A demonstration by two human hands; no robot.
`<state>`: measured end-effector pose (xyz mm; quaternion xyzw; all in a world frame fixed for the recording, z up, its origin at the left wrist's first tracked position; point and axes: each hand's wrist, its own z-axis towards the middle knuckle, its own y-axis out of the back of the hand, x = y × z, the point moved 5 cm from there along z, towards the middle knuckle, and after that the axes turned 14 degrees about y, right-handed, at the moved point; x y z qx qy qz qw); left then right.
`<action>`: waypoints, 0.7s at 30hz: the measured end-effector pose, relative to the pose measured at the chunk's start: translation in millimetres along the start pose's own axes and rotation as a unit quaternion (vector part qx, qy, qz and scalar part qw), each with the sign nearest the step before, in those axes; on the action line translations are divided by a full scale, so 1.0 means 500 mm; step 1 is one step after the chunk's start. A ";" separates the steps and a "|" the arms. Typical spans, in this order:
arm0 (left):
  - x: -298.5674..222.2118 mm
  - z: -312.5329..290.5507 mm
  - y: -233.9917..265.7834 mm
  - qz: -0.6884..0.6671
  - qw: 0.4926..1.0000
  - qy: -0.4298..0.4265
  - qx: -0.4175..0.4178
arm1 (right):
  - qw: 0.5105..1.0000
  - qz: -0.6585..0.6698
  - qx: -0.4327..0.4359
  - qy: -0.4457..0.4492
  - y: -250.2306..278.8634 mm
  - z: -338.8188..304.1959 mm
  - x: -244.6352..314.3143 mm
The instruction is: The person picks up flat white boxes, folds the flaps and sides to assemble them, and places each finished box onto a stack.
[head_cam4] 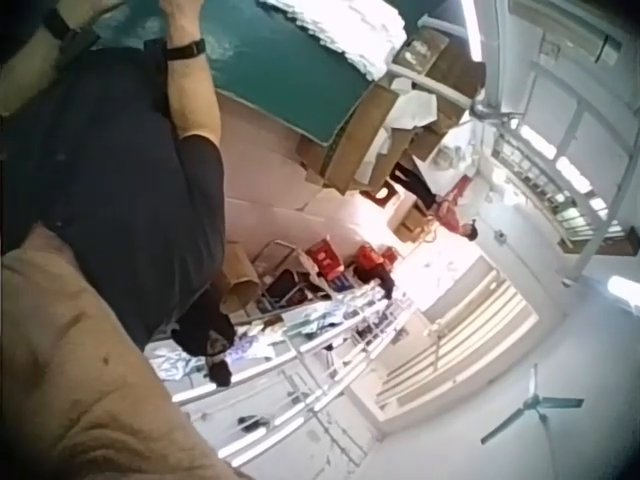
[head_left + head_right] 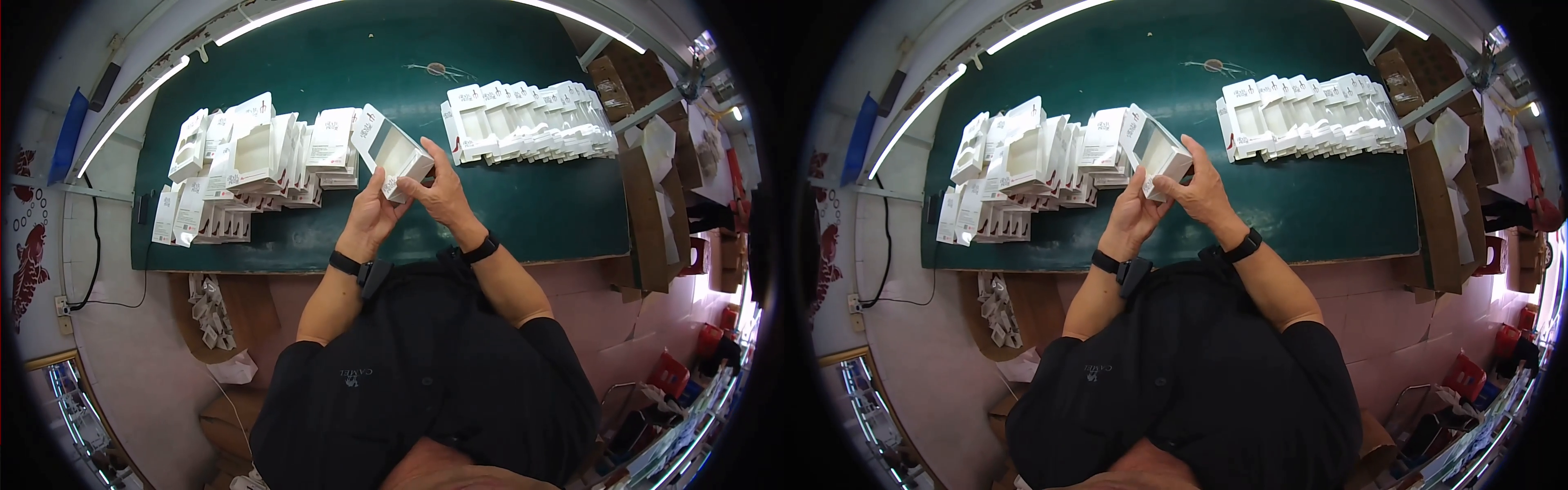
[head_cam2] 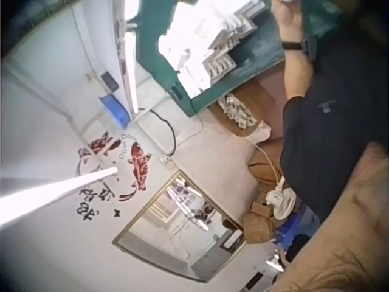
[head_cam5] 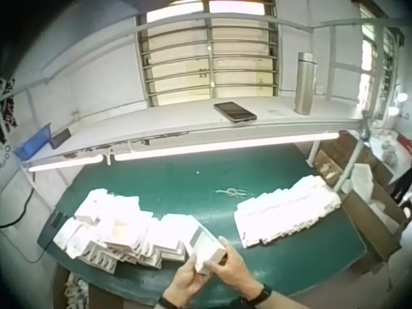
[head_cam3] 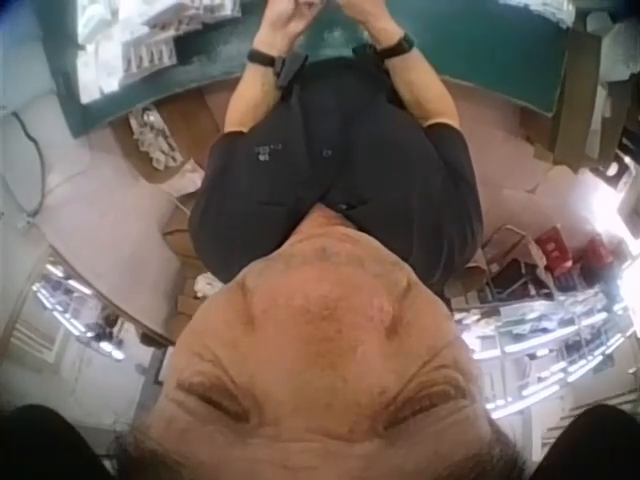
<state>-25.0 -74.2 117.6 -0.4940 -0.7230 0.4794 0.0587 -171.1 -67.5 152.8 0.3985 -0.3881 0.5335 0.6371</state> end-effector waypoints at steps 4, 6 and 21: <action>0.000 0.023 0.044 0.091 0.995 0.000 -0.048 | 0.998 -0.056 -0.040 -0.008 0.002 0.026 0.026; -0.007 0.023 0.041 0.126 0.990 0.000 -0.065 | 0.996 -0.062 -0.055 -0.014 0.010 0.033 0.023; -0.052 0.029 -0.021 -0.014 1.000 -0.010 0.004 | 0.954 -0.226 -0.057 0.189 0.031 0.030 0.054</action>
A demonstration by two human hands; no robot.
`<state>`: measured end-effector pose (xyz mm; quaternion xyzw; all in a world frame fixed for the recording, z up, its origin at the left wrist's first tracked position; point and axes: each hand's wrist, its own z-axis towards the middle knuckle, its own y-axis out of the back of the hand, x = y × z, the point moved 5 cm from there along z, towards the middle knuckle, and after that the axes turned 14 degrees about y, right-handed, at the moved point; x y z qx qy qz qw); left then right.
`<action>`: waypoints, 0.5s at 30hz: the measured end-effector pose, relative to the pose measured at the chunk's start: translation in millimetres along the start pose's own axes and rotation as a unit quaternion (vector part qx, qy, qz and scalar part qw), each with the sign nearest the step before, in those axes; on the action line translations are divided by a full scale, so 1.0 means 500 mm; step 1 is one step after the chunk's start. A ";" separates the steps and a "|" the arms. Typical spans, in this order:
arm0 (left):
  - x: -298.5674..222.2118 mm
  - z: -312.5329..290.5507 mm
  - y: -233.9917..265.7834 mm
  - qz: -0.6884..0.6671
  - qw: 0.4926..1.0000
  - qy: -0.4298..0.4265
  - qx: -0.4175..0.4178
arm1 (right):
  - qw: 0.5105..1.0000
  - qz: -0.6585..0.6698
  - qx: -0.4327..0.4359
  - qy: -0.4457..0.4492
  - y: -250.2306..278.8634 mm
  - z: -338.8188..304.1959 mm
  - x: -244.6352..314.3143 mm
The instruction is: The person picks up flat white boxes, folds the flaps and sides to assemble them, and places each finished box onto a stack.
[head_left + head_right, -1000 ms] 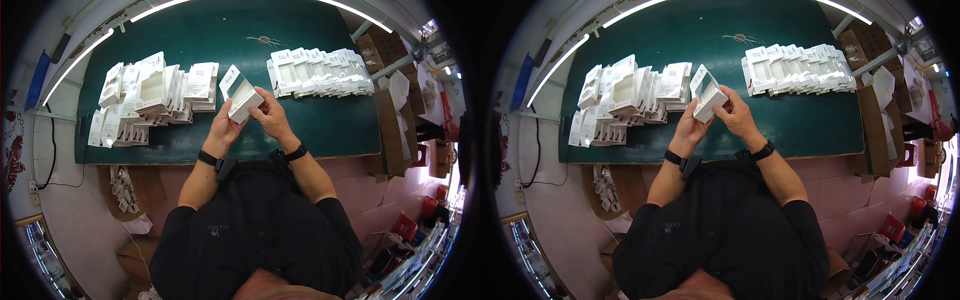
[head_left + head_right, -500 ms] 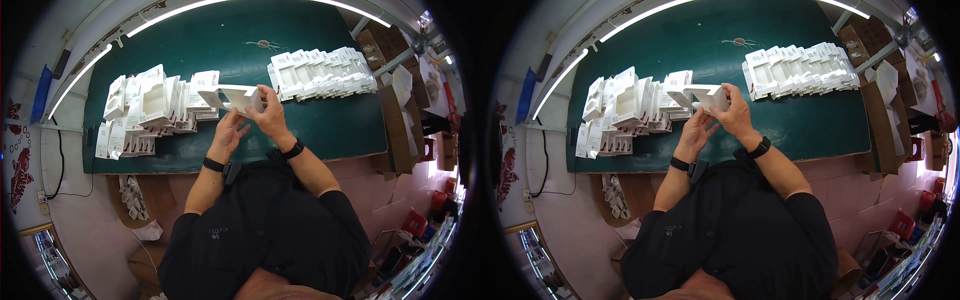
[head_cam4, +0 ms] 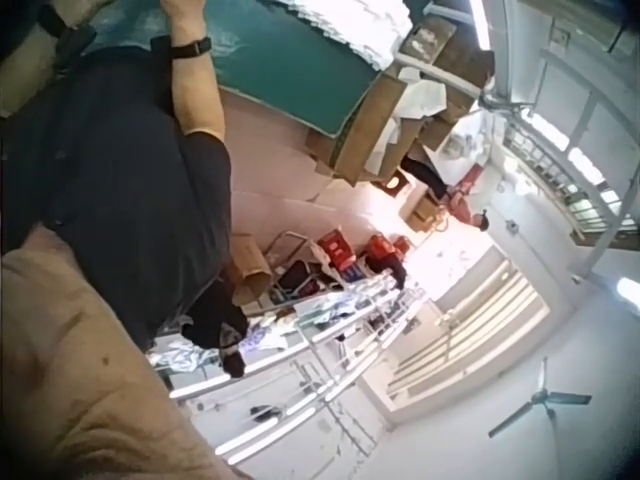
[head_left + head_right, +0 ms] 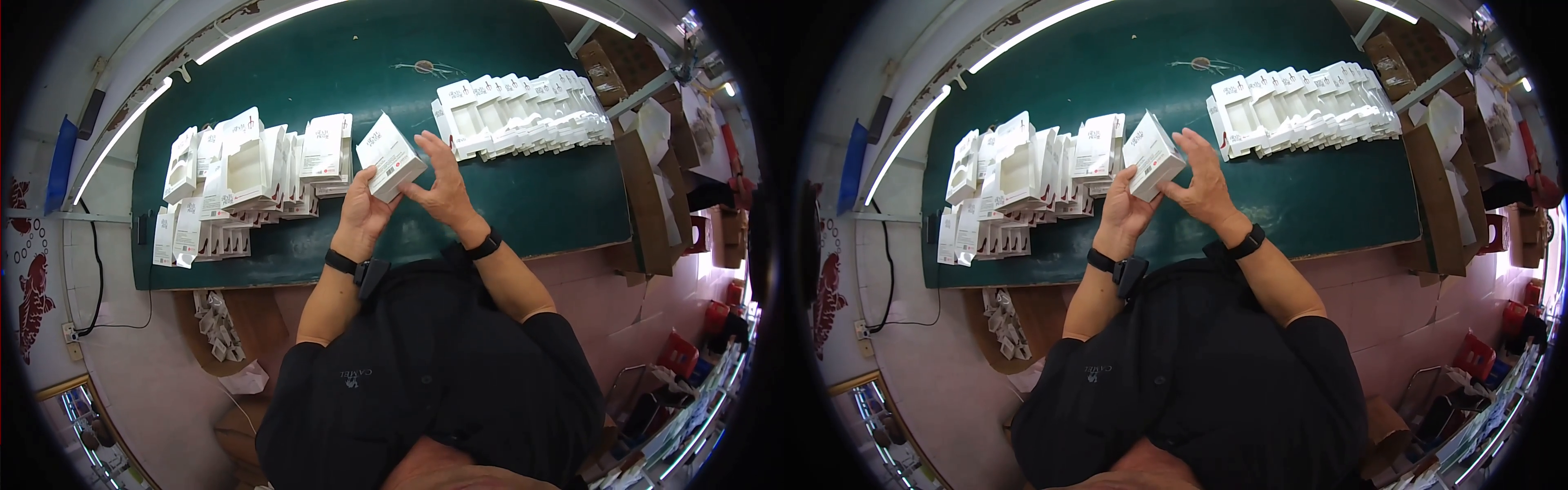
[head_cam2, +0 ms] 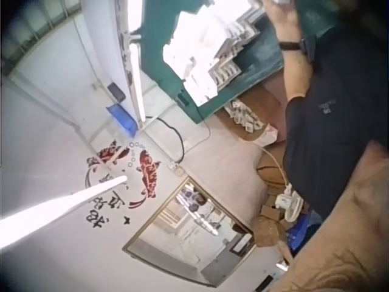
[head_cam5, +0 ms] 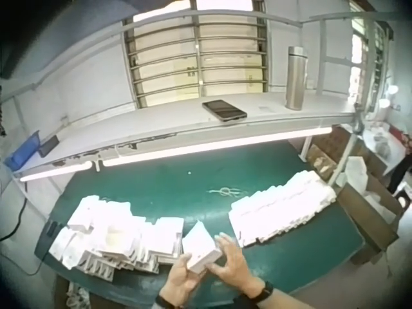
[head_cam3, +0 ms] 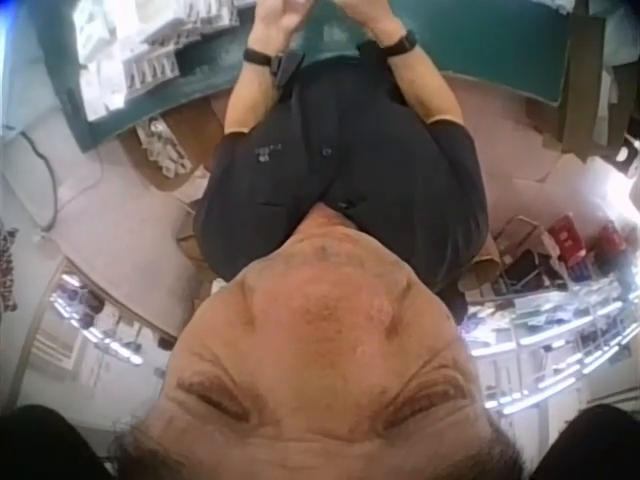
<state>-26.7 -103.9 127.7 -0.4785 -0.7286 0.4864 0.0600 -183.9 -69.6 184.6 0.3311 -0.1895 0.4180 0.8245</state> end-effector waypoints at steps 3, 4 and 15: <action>0.003 0.005 -0.006 -0.003 1.000 0.011 0.011 | 0.967 0.209 0.019 -0.146 -0.037 -0.041 -0.050; 0.004 0.004 -0.005 -0.006 1.000 0.015 0.014 | 0.925 0.312 0.030 -0.216 -0.051 -0.049 -0.054; 0.014 -0.012 -0.005 0.043 0.999 0.011 -0.010 | 0.964 0.225 0.023 -0.140 -0.054 -0.028 -0.039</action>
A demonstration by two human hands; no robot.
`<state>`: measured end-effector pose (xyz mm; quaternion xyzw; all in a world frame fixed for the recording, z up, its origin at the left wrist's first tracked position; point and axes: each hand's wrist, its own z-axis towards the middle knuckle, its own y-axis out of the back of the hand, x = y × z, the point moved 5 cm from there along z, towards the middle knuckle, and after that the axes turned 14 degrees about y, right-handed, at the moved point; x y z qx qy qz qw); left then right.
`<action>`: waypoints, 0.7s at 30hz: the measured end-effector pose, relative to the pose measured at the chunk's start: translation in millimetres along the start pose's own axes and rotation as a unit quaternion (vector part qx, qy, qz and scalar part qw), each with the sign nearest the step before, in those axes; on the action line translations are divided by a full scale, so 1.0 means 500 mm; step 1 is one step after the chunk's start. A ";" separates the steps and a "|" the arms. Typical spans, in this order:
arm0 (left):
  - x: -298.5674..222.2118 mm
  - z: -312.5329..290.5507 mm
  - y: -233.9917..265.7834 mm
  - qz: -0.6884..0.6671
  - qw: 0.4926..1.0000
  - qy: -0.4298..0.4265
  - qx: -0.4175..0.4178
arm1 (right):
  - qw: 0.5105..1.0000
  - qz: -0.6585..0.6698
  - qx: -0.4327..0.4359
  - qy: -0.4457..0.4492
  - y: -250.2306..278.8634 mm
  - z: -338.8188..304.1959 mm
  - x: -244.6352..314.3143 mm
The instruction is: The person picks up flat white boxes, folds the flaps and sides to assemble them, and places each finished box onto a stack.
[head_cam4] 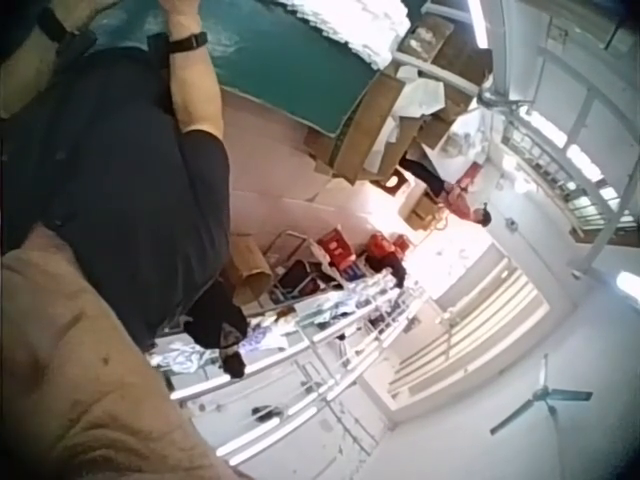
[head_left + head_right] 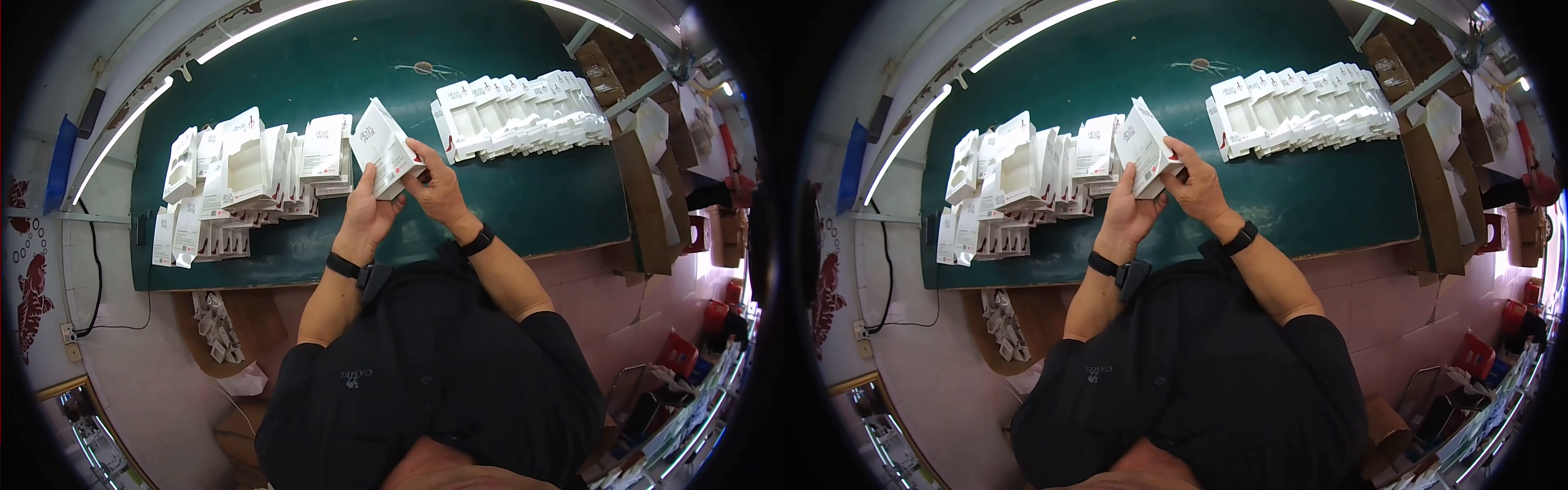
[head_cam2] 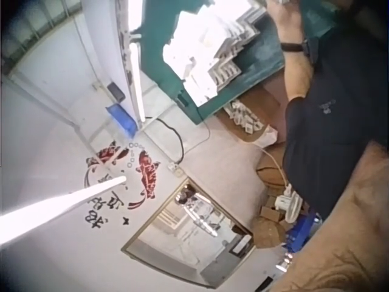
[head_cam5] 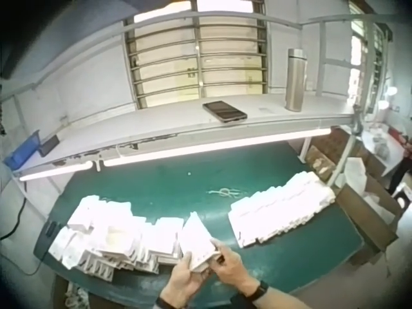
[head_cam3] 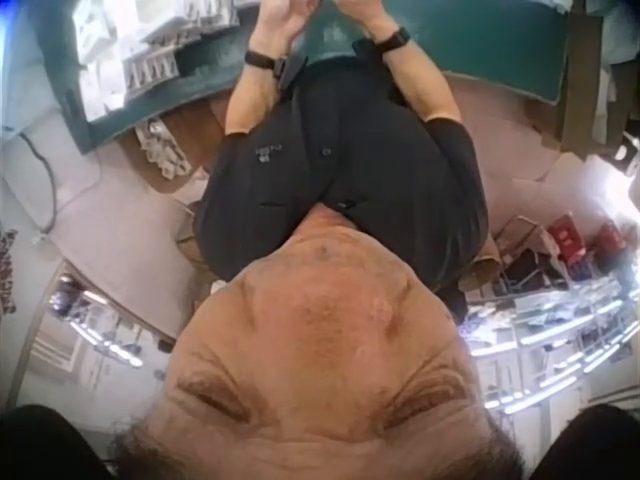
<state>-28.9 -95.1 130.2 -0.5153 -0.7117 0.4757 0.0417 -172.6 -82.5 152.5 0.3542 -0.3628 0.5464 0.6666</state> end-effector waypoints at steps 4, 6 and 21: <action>0.006 -0.005 0.005 -0.002 1.000 0.002 -0.019 | 1.000 0.006 0.001 -0.015 0.001 -0.010 -0.019; 0.006 -0.003 0.012 -0.009 1.000 0.004 -0.024 | 1.000 0.012 0.005 -0.022 0.000 -0.010 -0.017; 0.011 0.006 0.037 -0.067 0.998 0.000 0.003 | 0.941 -0.287 -0.028 0.175 0.004 0.022 0.058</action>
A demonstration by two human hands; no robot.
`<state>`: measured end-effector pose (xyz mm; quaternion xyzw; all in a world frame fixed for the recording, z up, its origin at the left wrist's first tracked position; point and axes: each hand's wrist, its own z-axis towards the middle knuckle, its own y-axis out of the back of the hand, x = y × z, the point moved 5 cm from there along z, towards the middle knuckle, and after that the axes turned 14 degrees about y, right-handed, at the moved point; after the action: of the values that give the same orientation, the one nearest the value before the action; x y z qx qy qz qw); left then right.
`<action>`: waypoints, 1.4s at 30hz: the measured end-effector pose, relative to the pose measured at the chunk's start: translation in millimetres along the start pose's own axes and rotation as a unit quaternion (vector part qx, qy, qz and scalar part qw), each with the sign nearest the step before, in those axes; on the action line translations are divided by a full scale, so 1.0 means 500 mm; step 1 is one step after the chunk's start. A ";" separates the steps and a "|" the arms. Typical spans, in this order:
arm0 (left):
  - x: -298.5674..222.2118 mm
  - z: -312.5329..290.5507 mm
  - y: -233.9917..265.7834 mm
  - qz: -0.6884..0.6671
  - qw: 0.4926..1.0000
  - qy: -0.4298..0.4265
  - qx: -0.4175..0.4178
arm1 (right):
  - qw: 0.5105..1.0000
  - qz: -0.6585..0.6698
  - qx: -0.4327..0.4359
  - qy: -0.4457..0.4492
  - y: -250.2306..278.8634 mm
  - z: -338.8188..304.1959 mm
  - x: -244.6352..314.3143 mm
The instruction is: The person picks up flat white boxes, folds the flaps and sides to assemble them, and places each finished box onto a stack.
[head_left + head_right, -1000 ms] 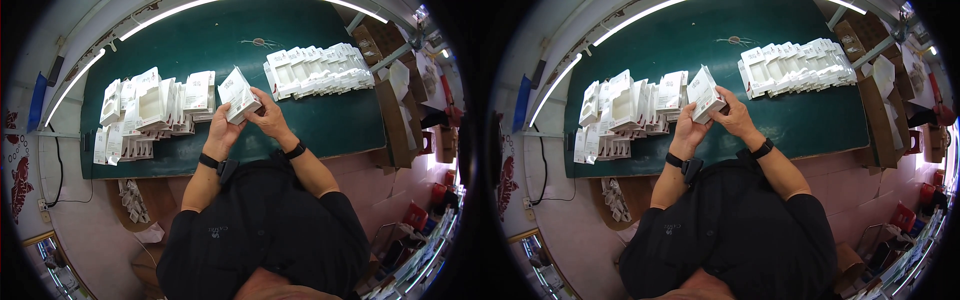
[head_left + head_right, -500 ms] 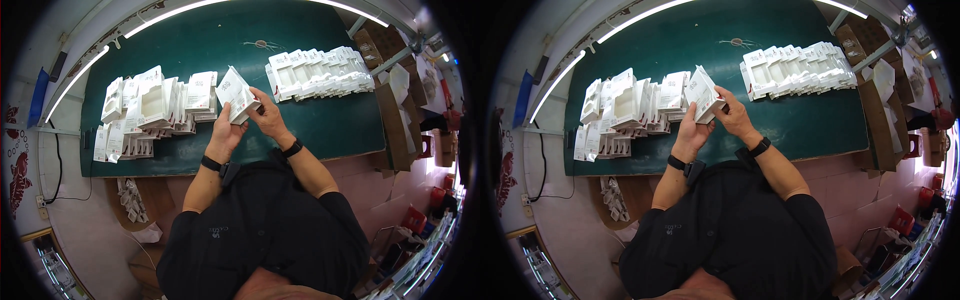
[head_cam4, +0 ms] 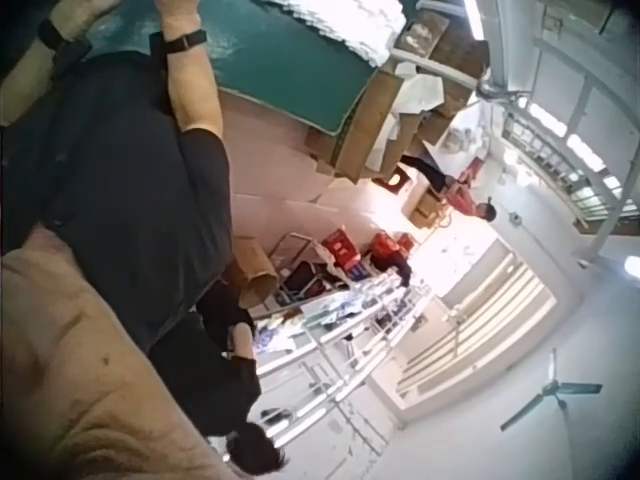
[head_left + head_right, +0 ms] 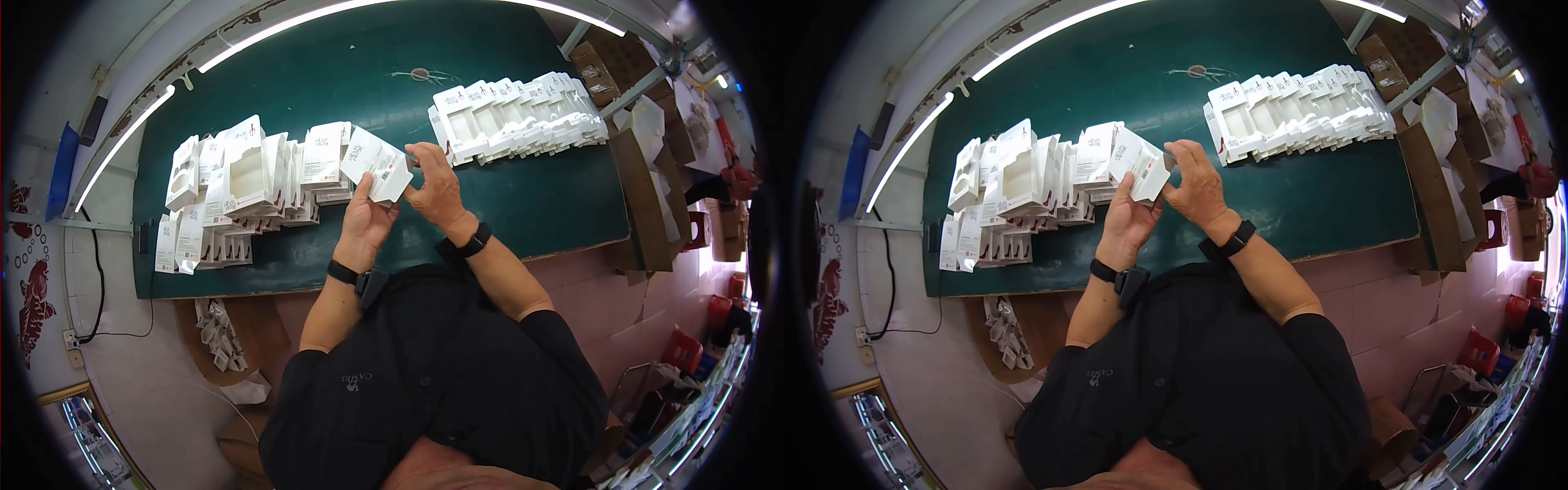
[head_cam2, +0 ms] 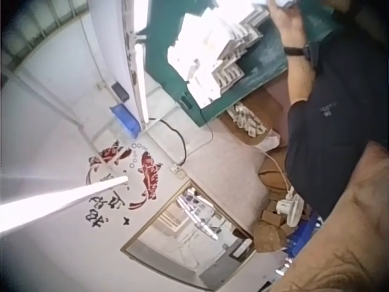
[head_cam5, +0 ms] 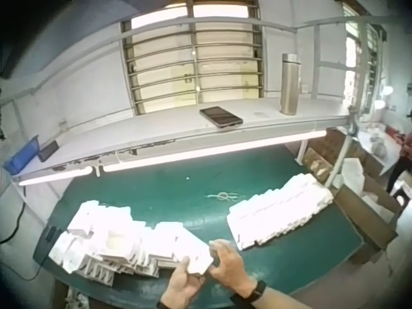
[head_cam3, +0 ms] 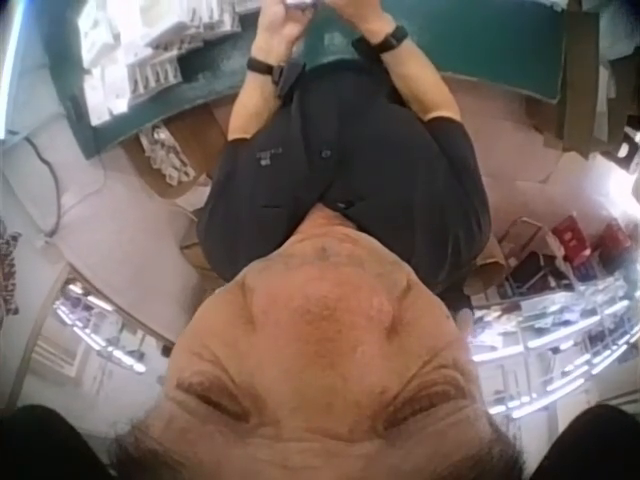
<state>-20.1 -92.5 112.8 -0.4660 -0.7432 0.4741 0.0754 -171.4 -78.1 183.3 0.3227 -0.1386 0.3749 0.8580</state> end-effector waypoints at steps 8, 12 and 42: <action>0.009 0.003 0.009 -0.004 1.000 -0.015 -0.010 | 0.998 0.016 0.036 -0.041 0.004 0.000 0.006; 0.009 0.003 0.018 0.000 1.000 -0.005 -0.009 | 1.000 0.000 0.009 -0.016 0.014 0.010 0.018; 0.002 0.000 0.025 -0.043 0.997 -0.013 -0.059 | 0.813 0.451 0.078 -0.358 -0.033 -0.049 -0.057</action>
<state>-13.2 -90.2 102.7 -0.4308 -0.7903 0.4319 0.0583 -178.9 -86.2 143.4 0.4012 -0.5366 0.5875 0.4539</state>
